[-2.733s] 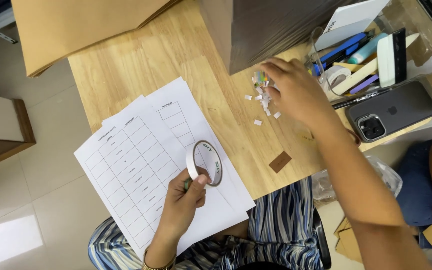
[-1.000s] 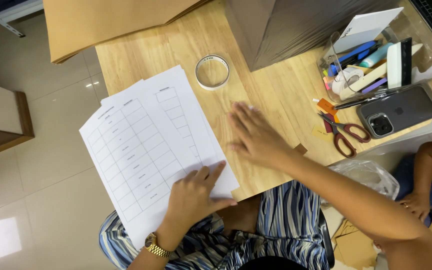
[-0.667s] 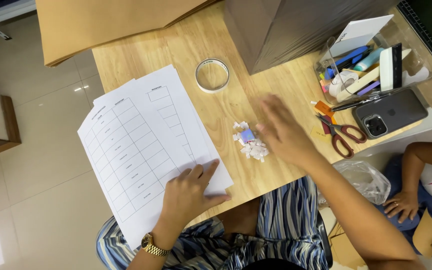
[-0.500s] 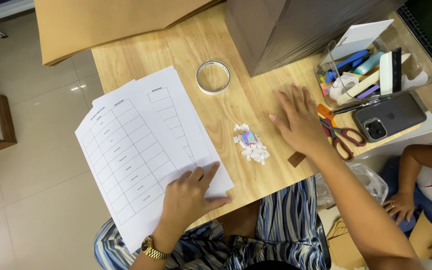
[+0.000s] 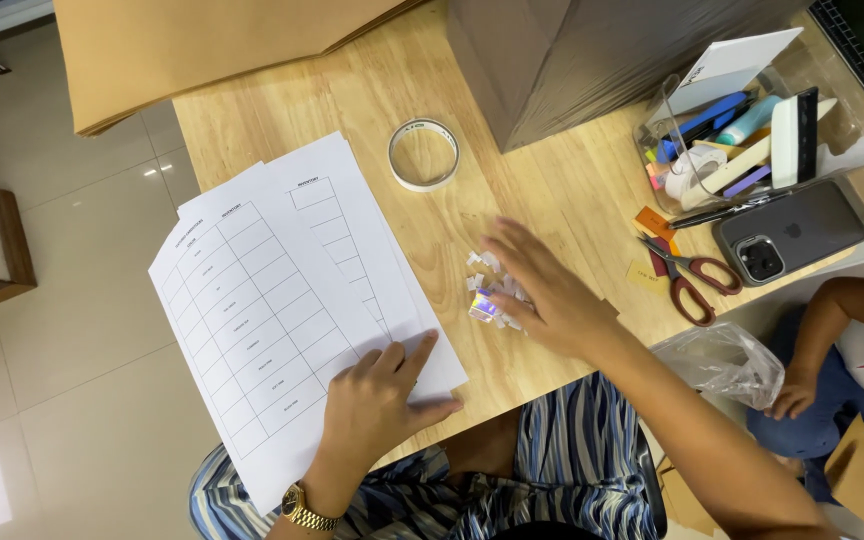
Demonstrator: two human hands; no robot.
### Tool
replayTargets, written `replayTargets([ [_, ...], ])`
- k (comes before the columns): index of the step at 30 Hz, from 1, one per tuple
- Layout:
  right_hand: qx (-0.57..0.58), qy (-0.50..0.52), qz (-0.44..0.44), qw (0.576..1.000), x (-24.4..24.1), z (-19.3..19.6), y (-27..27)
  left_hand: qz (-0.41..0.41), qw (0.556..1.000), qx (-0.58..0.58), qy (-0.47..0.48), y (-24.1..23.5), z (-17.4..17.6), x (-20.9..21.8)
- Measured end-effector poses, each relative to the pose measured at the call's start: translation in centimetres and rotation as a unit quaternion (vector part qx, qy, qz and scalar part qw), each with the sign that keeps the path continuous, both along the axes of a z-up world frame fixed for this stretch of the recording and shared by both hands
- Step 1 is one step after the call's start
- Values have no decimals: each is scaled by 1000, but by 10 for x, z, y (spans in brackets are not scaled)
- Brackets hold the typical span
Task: Organizing and attaching colored cardstock samples to a printed reference chart using adhesive.
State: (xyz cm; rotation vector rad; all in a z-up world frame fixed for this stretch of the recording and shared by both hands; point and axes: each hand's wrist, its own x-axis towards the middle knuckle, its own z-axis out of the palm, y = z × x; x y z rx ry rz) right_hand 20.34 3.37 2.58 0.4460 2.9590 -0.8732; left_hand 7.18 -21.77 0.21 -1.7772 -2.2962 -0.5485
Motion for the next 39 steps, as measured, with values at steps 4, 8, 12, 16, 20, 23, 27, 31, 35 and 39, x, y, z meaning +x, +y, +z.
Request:
replayTargets([
  [4,-146,211,-18,966,25,3,-22,-2,1000,6,-2,0,0,1],
  [8,-175,287,-126,934,56,-1,-50,-3,1000,20,4,1,2,0],
  [12,-94,232,-125,960,89,-22,-46,1,1000,-2,10,1,0,0],
  [16,-76,179,-200,960,94,-15,-24,-11,996,-36,-86,4,0,4],
  [20,-55,154,-103,981,72,-5,-16,-18,987,-14,-162,11,4,11],
  [23,10,125,39,991,34,-11,-5,-33,952,-7,-305,11,19,4],
  [27,29,82,102,991,-3,-16,8,-9,897,8,-441,12,27,-15],
  [31,62,57,176,981,-3,-25,7,71,877,47,-473,9,18,-27],
  [35,64,128,200,969,34,-22,-9,67,870,33,-488,16,16,-30],
  [39,6,163,138,977,60,-14,-17,12,898,-4,-440,71,53,-26],
])
